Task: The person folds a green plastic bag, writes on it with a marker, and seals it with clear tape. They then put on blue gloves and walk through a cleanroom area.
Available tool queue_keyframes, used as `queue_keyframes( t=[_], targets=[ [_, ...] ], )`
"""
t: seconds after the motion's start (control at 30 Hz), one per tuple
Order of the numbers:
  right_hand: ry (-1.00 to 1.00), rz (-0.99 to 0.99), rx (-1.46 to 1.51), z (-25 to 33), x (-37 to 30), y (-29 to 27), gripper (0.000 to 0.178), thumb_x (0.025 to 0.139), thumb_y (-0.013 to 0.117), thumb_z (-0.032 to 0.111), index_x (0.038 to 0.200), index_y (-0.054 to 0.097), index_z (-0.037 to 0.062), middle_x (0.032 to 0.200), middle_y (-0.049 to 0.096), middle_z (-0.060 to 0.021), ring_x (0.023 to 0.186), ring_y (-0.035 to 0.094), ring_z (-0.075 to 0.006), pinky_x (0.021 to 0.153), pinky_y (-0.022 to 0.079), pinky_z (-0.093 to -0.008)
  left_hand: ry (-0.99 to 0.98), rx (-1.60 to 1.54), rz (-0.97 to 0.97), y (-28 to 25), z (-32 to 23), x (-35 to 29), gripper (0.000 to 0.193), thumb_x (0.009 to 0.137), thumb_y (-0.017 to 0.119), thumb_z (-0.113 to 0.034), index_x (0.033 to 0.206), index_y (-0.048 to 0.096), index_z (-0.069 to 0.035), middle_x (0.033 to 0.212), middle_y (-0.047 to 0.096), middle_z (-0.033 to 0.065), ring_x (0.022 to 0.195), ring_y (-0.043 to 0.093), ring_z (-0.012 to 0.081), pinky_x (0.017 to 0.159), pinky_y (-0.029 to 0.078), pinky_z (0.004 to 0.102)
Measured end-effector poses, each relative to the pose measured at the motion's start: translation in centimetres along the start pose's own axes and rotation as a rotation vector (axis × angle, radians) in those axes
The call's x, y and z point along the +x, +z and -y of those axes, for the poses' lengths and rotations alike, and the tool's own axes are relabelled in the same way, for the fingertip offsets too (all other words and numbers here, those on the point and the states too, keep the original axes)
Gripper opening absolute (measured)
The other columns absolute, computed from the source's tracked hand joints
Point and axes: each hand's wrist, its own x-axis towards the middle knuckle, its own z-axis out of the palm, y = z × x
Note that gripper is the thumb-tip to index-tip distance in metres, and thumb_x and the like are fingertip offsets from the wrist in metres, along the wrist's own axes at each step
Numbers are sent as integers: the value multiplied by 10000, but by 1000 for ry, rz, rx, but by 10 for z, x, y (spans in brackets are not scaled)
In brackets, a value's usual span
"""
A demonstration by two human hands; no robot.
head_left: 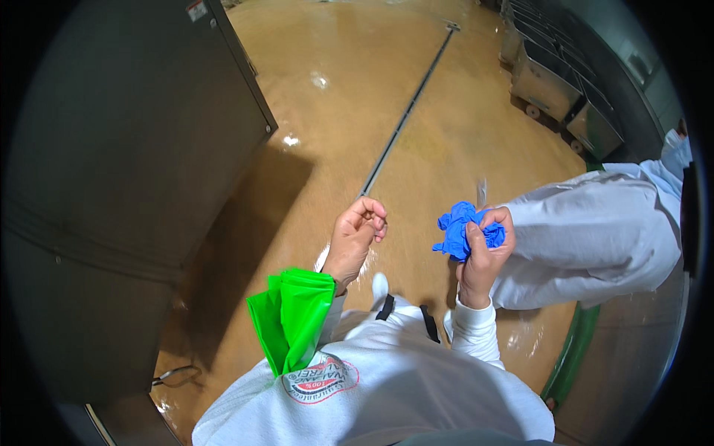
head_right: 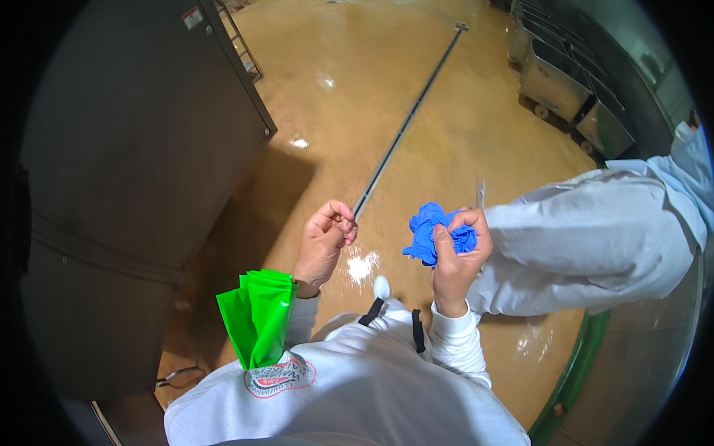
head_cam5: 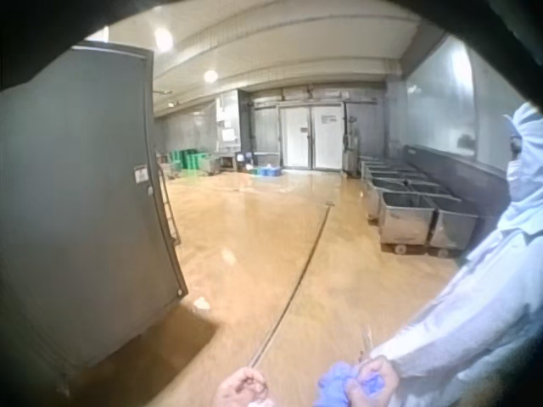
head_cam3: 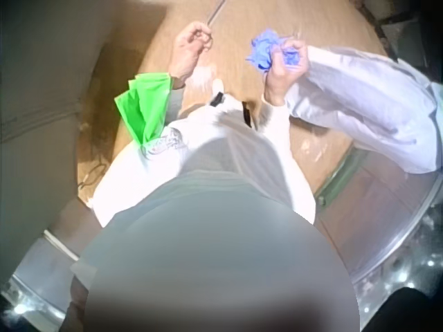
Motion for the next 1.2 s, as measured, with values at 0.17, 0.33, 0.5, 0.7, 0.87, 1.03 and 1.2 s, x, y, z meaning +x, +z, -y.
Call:
queue_keyframes(
  t=[0.17, 0.33, 0.5, 0.7, 0.87, 1.03, 1.2],
  targets=[
    [-27, 124, -26, -19, 51, 39, 190, 786, 601, -45, 791, 451, 72, 774, 450, -9, 695, 417, -82, 652, 346, -227, 126, 78, -55, -28, -21, 44, 97, 877, 498, 11, 933, 551, -48, 745, 475, -30, 642, 385, 53, 590, 304, 202],
    [34, 252, 29, -53, 72, 68, 201, 770, 620, -60, 788, 461, 62, 762, 452, -16, 701, 421, -86, 640, 344, -226, -161, 530, -20, -48, -20, 76, 146, 960, 516, -131, 1014, 625, -51, 737, 471, -62, 659, 374, 24, 590, 304, 200],
    [18, 227, 35, -79, 119, 82, 195, 775, 607, -65, 786, 457, 59, 758, 449, -17, 703, 428, -88, 644, 341, -221, -113, 146, 212, -51, 25, 141, 179, 992, 465, -142, 1070, 596, -48, 755, 464, -45, 676, 402, 45, 593, 318, 197],
    [42, 201, -23, -106, 151, 85, 196, 763, 615, -48, 782, 458, 68, 767, 459, -21, 709, 436, -94, 664, 360, -232, -253, -188, 222, -26, 26, 202, 187, 942, 527, -94, 1111, 572, -28, 915, 589, -6, 842, 570, 82, 774, 466, 237],
    [-34, 114, -121, -133, 182, 101, 182, 753, 645, -2, 793, 478, 59, 787, 488, -34, 722, 477, -121, 663, 398, -261, -245, -426, 284, -50, 23, 238, 190, 936, 533, -125, 1089, 564, -16, 954, 608, 23, 856, 597, 120, 828, 478, 259],
    [-31, -6, -112, -150, 249, 140, 175, 800, 643, 7, 821, 477, 57, 754, 489, -2, 682, 473, -80, 608, 402, -234, -187, -167, -33, -63, -9, 292, 155, 956, 465, -124, 1045, 532, -16, 822, 520, 37, 676, 493, 116, 674, 423, 253],
    [90, 116, 320, -168, 328, 179, 141, 912, 602, 17, 880, 475, 70, 747, 491, 31, 643, 467, -26, 527, 367, -182, 19, -206, -135, -47, -58, 347, 220, 971, 480, -145, 1172, 475, -54, 864, 491, 28, 626, 403, 79, 607, 361, 240]
  ],
)
